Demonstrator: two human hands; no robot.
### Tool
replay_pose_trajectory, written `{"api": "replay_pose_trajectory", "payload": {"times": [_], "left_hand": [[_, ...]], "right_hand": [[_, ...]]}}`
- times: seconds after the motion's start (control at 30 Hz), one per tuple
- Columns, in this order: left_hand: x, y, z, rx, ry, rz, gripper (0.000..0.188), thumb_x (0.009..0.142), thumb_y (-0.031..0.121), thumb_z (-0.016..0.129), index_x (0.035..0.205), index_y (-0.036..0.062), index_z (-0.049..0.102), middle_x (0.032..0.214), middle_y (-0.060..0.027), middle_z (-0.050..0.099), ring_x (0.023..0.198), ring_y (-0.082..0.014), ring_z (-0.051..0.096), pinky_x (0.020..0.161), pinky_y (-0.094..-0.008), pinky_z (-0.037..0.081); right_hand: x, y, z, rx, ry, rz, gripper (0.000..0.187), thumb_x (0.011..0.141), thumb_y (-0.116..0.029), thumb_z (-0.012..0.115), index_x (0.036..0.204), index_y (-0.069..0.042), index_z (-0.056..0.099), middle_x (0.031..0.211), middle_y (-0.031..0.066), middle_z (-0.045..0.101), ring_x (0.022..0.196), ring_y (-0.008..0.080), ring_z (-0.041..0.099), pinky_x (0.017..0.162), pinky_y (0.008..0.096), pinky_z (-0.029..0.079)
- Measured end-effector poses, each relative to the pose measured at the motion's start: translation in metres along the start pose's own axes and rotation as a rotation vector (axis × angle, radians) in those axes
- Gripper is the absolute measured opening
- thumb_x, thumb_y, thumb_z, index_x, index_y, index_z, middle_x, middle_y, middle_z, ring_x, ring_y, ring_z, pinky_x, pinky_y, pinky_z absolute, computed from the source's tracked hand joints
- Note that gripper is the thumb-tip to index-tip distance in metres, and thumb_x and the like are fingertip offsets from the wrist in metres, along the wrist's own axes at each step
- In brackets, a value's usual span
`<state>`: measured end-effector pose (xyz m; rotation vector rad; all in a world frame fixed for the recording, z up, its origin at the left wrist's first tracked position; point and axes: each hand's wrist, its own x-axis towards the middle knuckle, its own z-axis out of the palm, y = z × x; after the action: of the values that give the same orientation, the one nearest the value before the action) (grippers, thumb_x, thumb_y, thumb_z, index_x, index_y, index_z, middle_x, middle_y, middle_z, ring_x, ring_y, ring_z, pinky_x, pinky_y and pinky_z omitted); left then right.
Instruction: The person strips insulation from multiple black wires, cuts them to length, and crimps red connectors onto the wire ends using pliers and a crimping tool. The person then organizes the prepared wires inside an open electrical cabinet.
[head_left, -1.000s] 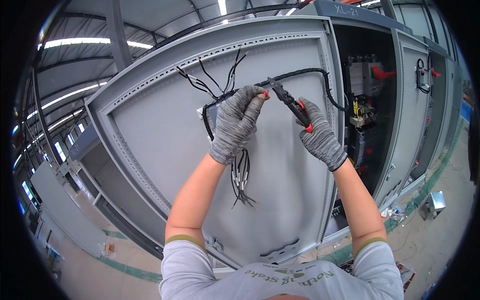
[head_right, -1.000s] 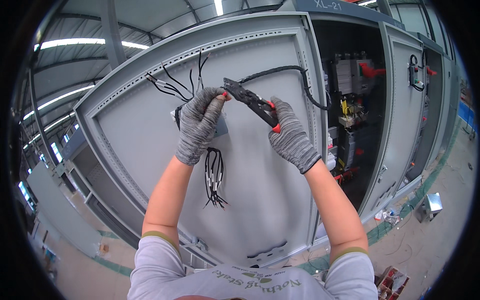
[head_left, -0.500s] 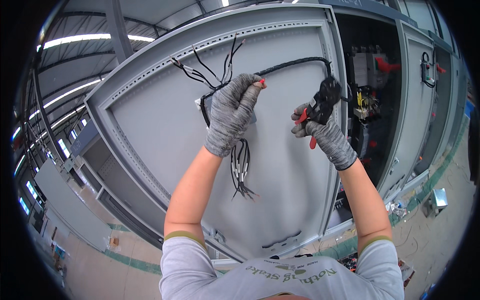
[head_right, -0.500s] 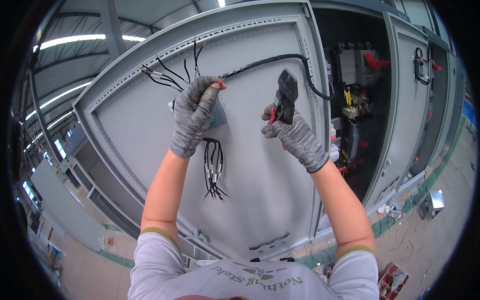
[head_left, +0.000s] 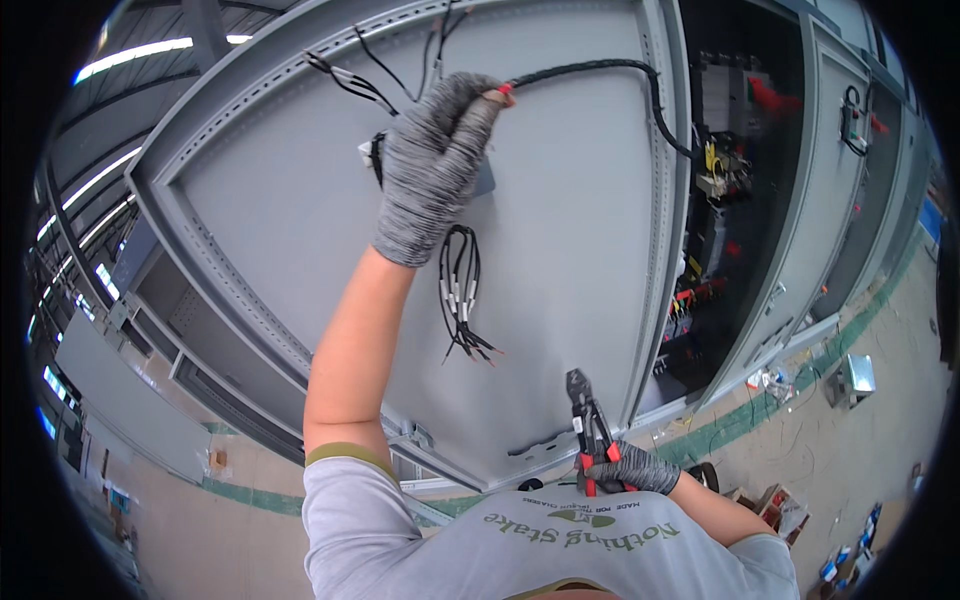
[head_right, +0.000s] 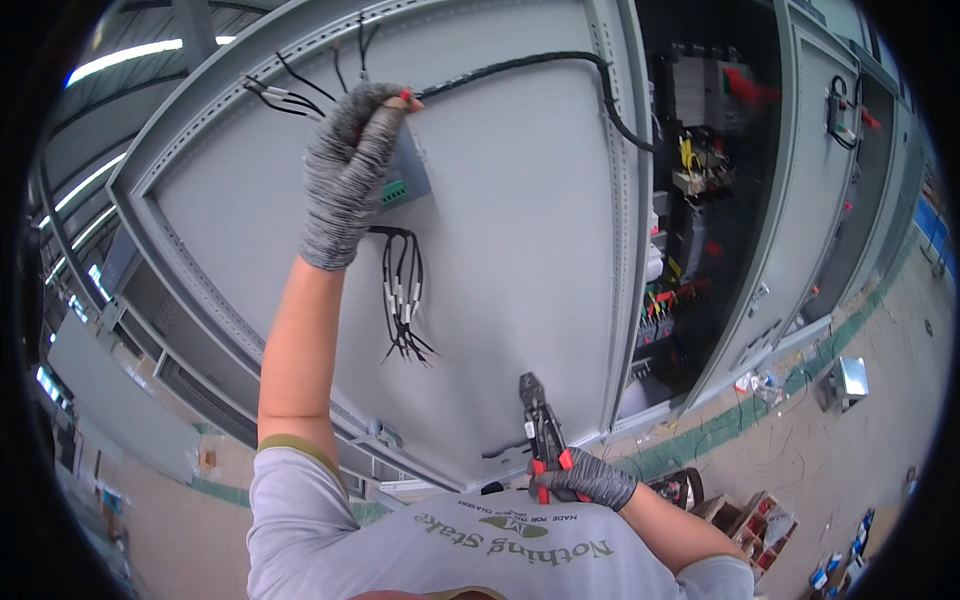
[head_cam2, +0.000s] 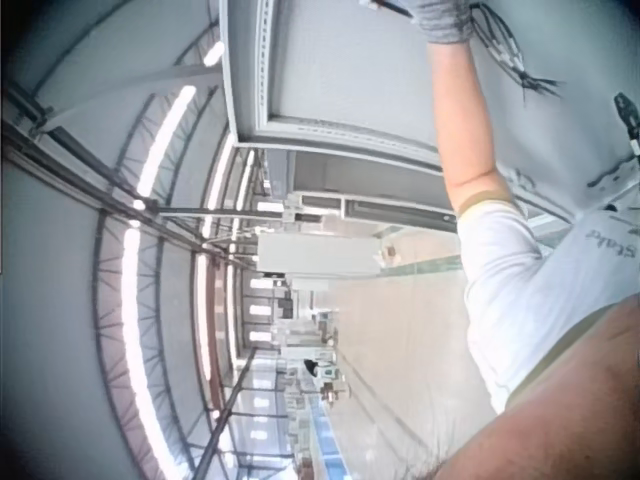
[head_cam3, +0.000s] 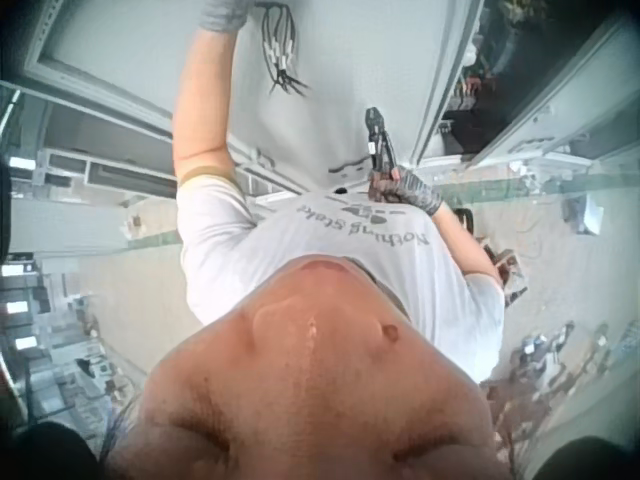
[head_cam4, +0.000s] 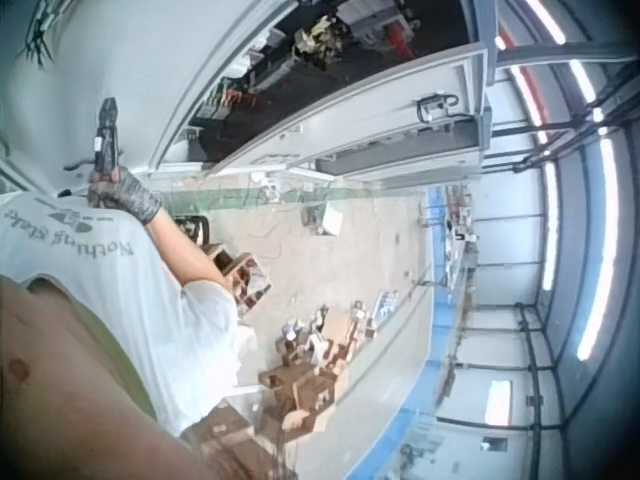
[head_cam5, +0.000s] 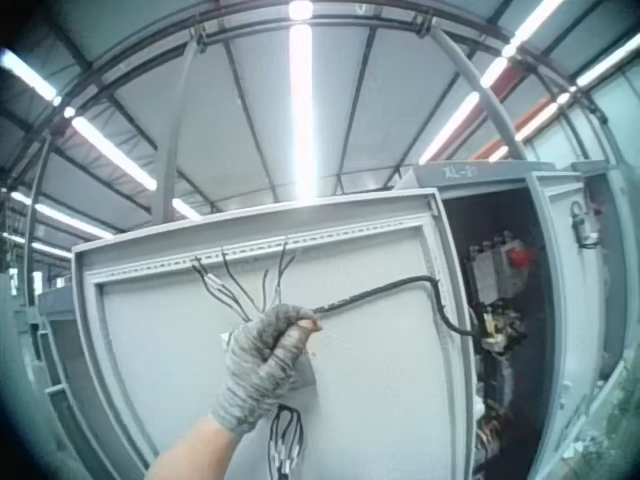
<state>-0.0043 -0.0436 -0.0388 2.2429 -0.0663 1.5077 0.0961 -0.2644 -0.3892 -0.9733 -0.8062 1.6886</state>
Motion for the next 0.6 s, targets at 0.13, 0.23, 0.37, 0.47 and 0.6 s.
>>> {"api": "replay_pose_trajectory", "payload": {"times": [0.13,0.23,0.37,0.47,0.6], "left_hand": [[0.003,0.000,-0.001,0.039,0.015,0.055,0.016,0.094,0.016,0.059,0.101,0.0048,0.067,0.087,-0.0005,0.068,0.068,-0.0048,0.054,0.063,-0.0198,0.046],[0.004,-0.004,0.000,0.031,0.031,0.071,0.015,0.094,0.017,0.059,0.100,0.0057,0.067,0.083,0.0009,0.067,0.065,-0.0042,0.052,0.061,-0.0196,0.044],[0.003,0.003,0.001,0.006,-0.013,-0.044,0.016,0.096,0.014,0.057,0.104,0.0055,0.067,0.094,-0.0014,0.068,0.094,-0.0097,0.060,0.087,-0.0249,0.046],[0.002,0.002,0.003,0.051,-0.028,-0.037,0.017,0.096,0.015,0.056,0.103,0.0041,0.067,0.093,-0.0020,0.068,0.092,-0.0093,0.059,0.086,-0.0244,0.045],[-0.001,0.001,-0.001,0.060,-0.026,-0.039,0.017,0.096,0.016,0.056,0.103,0.0036,0.066,0.091,-0.0014,0.067,0.088,-0.0085,0.058,0.083,-0.0242,0.046]], "right_hand": [[-0.022,-0.011,0.010,0.244,-0.052,0.045,0.045,0.080,-0.021,0.076,0.115,-0.003,0.056,0.099,0.0112,0.065,0.096,0.0212,0.064,0.088,0.0329,0.051],[-0.021,0.000,0.006,0.242,0.043,-0.033,0.033,0.086,-0.027,0.071,0.105,-0.004,0.056,0.089,0.0084,0.063,0.085,0.0187,0.063,0.075,0.0309,0.051],[0.005,-0.013,-0.020,-0.138,0.354,-0.294,0.025,0.092,-0.030,0.064,0.084,-0.007,0.057,0.068,0.0007,0.058,0.063,0.0116,0.057,0.058,0.0259,0.046],[-0.008,-0.092,-0.024,-0.347,0.247,-0.379,0.036,0.090,-0.026,0.063,0.119,-0.005,0.054,0.096,0.0049,0.064,0.086,0.0131,0.064,0.079,0.0268,0.052],[-0.009,-0.190,0.006,-0.816,0.380,-0.701,0.050,0.085,-0.008,0.058,0.132,-0.004,0.042,0.107,0.0106,0.059,0.098,0.0180,0.059,0.087,0.0330,0.050]]}}
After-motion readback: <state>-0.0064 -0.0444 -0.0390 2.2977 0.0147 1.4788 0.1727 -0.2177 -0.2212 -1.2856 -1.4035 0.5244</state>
